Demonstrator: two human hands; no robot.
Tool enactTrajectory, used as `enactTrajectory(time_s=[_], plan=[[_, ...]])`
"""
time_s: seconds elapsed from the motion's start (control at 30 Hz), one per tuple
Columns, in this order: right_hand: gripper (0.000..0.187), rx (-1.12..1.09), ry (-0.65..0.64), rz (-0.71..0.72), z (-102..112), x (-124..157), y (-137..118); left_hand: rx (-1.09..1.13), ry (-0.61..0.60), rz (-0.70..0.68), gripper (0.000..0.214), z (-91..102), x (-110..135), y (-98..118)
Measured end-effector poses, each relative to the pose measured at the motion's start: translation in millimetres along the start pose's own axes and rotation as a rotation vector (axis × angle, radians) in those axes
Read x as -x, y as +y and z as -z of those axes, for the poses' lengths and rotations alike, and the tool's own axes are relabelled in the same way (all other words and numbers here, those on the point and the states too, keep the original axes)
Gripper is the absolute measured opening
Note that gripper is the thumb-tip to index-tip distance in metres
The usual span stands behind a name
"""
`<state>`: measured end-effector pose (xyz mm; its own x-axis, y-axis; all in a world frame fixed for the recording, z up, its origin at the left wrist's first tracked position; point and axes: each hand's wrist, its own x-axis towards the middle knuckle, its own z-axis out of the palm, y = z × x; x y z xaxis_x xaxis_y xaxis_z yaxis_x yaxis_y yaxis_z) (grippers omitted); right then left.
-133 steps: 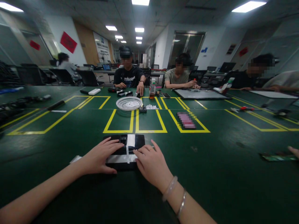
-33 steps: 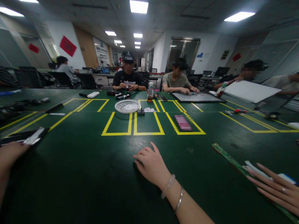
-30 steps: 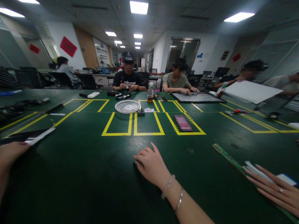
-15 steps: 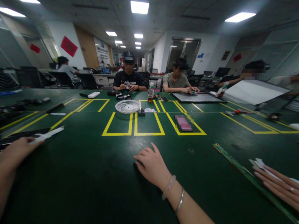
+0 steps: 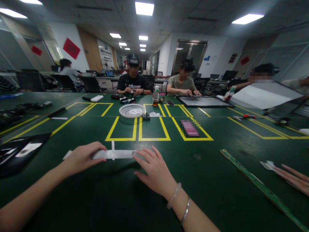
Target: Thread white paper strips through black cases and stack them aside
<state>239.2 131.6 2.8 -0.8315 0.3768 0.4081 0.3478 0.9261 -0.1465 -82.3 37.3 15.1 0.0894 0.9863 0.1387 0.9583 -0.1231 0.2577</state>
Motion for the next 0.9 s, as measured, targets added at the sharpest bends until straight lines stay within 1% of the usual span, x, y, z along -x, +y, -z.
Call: enactTrajectory(time_s=[0.07,0.17,0.23,0.3,0.43,0.5,0.53,0.6,0.63,0.67,0.73,0.8,0.83,0.9], plan=[[0.053,0.007,-0.034,-0.01,0,0,0,0.014,-0.068,-0.095,0.027,-13.0,-1,19],[0.046,-0.012,-0.147,-0.054,0,0,0,0.036,-0.109,-0.144,0.029,-25.7,-2,31],[0.041,-0.029,-0.219,-0.078,0,-1,0,0.059,-0.109,-0.144,0.029,-30.1,-2,31],[0.04,-0.03,-0.249,-0.088,1,-1,0,0.083,-0.106,-0.144,0.029,-32.1,-1,30],[0.041,-0.009,-0.233,-0.088,1,-1,-1,0.11,-0.125,-0.148,0.03,-31.3,0,32],[0.038,-0.01,-0.237,-0.088,1,0,0,0.106,-0.146,-0.118,0.038,-28.6,0,29],[0.037,-0.016,-0.245,-0.088,0,0,0,0.099,-0.142,-0.086,0.043,-26.4,-1,24],[0.035,-0.035,-0.261,-0.088,-1,0,1,0.068,-0.097,0.007,0.049,-19.8,-4,5],[0.035,-0.043,-0.267,-0.087,-1,0,1,0.037,-0.052,0.067,0.051,-15.2,-4,-11],[0.035,-0.047,-0.268,-0.085,-2,0,1,-0.01,-0.008,0.129,0.053,-10.0,-3,-30],[0.035,-0.044,-0.264,-0.079,-3,0,1,-0.159,0.105,0.301,0.065,1.8,5,-76],[0.035,-0.036,-0.252,-0.069,-3,0,1,-0.318,0.156,0.517,0.076,13.4,23,-125],[0.035,-0.034,-0.246,-0.064,-3,0,0,-0.351,0.169,0.641,0.082,18.1,35,-148],[0.035,-0.033,-0.233,-0.057,-3,0,0,-0.306,0.193,0.852,0.09,24.6,59,-186]])
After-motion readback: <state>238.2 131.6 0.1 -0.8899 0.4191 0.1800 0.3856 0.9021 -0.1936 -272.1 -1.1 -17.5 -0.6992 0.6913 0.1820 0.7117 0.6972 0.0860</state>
